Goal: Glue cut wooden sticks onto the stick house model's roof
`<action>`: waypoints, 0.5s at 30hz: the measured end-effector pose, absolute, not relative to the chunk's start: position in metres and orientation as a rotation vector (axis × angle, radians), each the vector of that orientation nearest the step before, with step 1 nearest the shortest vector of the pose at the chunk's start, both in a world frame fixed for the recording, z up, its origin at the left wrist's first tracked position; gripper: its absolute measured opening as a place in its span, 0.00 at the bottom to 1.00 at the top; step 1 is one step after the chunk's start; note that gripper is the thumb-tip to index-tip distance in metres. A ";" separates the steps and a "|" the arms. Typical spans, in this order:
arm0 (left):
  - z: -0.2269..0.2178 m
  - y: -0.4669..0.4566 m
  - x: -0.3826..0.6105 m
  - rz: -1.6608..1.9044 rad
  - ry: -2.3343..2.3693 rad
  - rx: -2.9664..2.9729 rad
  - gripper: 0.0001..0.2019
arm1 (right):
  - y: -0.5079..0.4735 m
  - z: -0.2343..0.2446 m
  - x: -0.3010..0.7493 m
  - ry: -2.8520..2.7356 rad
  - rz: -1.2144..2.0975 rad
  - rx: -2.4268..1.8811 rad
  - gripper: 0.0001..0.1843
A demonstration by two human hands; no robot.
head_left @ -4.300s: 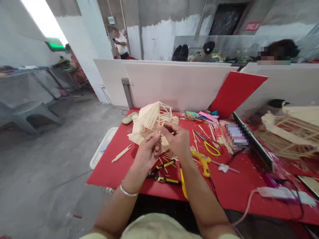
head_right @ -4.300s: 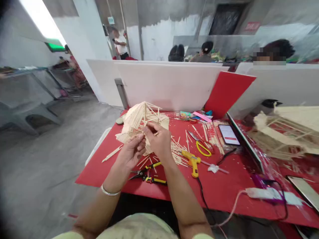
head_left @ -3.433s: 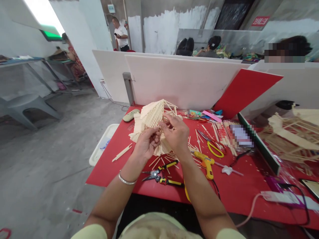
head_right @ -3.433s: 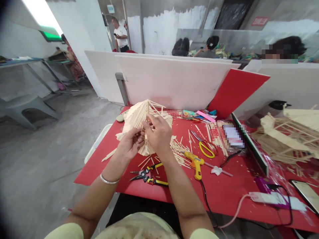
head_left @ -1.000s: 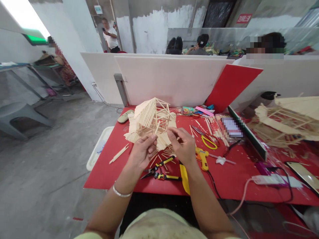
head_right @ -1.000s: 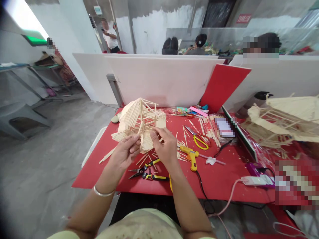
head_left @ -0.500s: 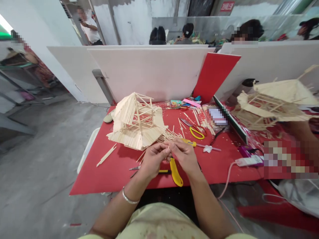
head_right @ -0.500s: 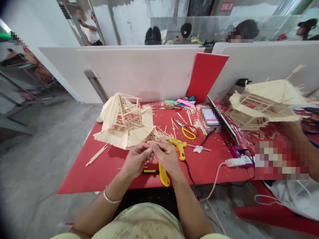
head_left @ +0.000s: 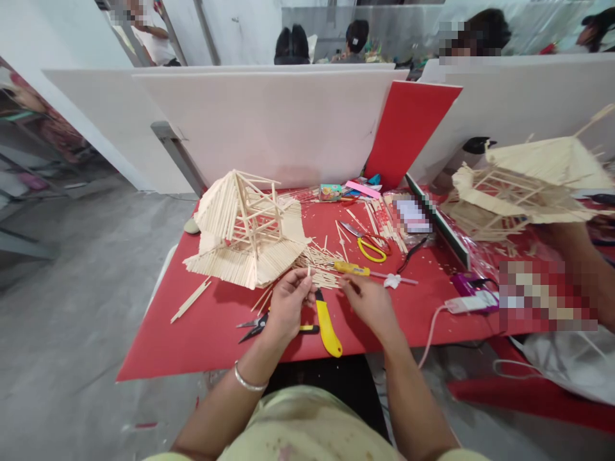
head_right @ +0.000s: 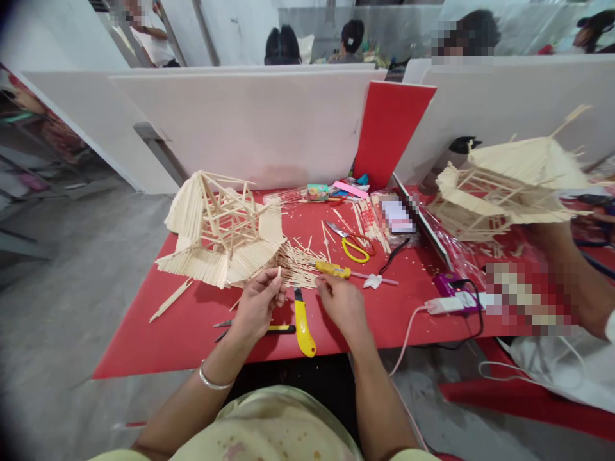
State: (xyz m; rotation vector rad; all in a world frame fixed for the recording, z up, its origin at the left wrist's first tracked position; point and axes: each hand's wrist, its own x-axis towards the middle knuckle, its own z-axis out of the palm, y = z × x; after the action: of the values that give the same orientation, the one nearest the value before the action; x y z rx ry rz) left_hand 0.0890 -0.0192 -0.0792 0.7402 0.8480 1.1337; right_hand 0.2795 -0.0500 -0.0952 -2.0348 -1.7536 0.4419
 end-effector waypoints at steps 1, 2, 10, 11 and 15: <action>-0.080 -0.019 0.089 1.149 0.846 0.755 0.15 | -0.055 -0.097 0.270 -1.818 0.486 -2.037 0.21; -0.080 -0.020 0.088 1.162 0.842 0.771 0.15 | -0.060 -0.098 0.260 -1.882 0.520 -2.041 0.21; -0.083 -0.023 0.073 1.155 0.836 0.813 0.15 | -0.096 -0.116 0.221 -2.111 0.275 -2.133 0.32; -0.084 -0.025 0.070 1.150 0.837 0.819 0.15 | -0.096 -0.116 0.219 -2.084 0.221 -2.127 0.29; -0.082 -0.042 0.058 1.141 0.851 0.897 0.14 | -0.089 -0.119 0.198 -2.085 0.226 -1.849 0.17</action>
State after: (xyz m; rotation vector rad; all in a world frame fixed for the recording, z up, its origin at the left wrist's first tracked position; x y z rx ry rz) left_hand 0.0584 -0.0423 -0.0822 0.8966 0.8509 1.1405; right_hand 0.1983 -0.0893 -0.1191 -1.8494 -2.0852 0.2263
